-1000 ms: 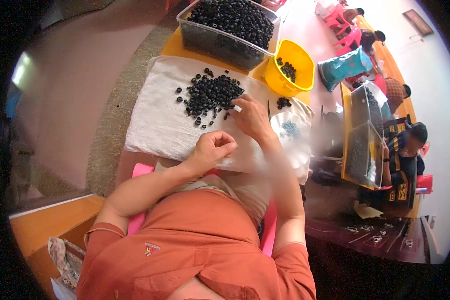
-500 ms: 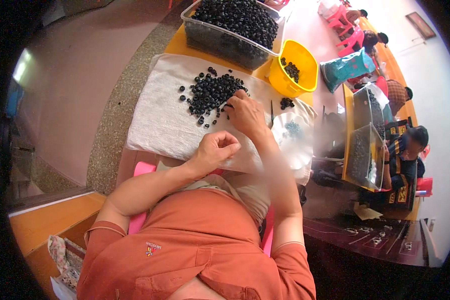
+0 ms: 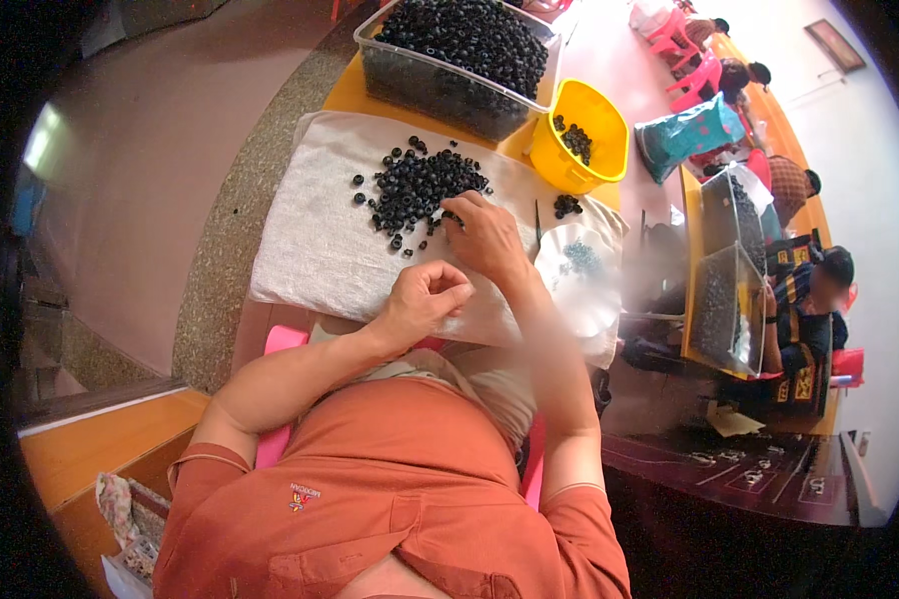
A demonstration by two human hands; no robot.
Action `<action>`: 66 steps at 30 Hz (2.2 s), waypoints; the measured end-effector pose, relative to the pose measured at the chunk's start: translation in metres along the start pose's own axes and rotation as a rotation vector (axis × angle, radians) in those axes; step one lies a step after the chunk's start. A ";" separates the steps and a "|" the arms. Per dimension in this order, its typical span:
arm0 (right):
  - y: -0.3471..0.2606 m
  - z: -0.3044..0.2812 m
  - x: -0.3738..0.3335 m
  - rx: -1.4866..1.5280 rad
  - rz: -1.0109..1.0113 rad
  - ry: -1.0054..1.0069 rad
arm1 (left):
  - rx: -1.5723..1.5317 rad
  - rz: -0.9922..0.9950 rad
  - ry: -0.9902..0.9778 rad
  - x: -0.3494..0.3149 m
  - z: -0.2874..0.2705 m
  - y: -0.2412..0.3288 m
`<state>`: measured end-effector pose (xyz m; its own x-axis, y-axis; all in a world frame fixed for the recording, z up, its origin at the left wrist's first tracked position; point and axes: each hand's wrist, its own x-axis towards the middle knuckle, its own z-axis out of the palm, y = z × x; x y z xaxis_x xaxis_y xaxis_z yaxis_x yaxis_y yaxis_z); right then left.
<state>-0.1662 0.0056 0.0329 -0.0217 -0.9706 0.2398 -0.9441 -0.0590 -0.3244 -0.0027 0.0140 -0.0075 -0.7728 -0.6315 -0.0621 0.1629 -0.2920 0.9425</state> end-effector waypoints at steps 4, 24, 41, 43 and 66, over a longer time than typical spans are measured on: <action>0.006 -0.002 -0.007 0.214 -0.059 0.206 | -0.108 -0.046 0.013 0.000 0.000 0.002; -0.012 -0.001 -0.083 0.900 0.185 0.146 | -0.528 -0.171 0.045 0.001 -0.005 0.015; -0.005 -0.004 -0.095 0.949 0.120 0.101 | -0.467 -0.192 -0.037 0.001 -0.004 0.020; -0.006 -0.002 -0.097 0.934 0.123 0.111 | -0.461 -0.190 -0.045 0.002 -0.005 0.019; 0.057 -0.062 -0.141 -0.197 0.483 0.172 | -0.373 -0.231 -0.001 0.003 -0.006 0.016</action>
<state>-0.2370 0.1535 0.0373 -0.5055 -0.8236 0.2574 -0.8570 0.4445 -0.2606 0.0020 0.0030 0.0057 -0.8156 -0.5186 -0.2566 0.1960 -0.6648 0.7209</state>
